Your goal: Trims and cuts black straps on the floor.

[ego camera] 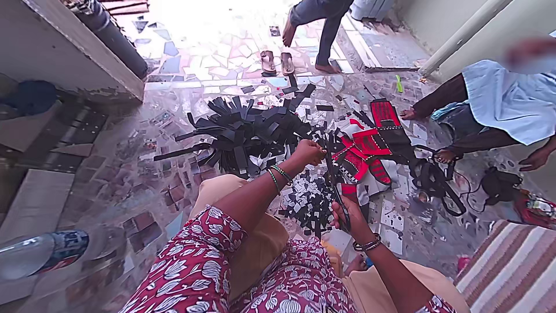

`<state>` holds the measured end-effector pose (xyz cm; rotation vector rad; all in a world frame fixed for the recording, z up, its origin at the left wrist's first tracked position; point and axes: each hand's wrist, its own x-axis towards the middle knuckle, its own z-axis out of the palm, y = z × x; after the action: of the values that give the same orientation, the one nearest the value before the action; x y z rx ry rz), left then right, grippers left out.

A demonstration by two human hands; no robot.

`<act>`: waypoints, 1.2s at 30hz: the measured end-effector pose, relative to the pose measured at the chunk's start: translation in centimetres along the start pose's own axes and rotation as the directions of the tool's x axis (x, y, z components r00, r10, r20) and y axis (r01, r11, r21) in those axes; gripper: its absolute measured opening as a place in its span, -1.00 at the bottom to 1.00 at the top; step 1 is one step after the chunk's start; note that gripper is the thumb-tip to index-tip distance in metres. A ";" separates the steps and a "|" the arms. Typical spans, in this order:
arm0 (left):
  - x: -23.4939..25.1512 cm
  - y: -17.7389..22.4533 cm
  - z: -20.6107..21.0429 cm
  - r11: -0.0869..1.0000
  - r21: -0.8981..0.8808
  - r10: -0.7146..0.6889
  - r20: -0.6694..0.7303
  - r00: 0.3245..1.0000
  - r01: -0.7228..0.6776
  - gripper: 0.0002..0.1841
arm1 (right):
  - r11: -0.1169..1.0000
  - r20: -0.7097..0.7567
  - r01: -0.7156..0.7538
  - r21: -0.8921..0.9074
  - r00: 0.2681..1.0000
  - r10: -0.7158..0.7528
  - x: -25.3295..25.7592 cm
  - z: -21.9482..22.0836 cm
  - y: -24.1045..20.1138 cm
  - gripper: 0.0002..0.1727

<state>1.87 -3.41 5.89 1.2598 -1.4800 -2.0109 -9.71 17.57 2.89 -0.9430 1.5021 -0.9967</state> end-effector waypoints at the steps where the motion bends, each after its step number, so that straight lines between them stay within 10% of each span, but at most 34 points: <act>1: -0.1 0.0 0.0 1.000 0.017 -0.015 0.014 1.000 0.014 -0.91 | 1.000 0.006 -0.004 -0.007 1.000 0.004 0.0 0.0 0.1 -0.66; 36: 0.5 -3.4 2.4 0.888 0.460 -0.097 0.206 0.974 -0.008 -0.89 | 0.992 -0.061 -0.080 -0.102 0.995 0.074 1.0 -2.1 -0.5 -0.54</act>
<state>0.40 -0.95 2.79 1.2716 -2.1517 -1.9483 -11.92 16.72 3.25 -0.9297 1.6395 -0.9028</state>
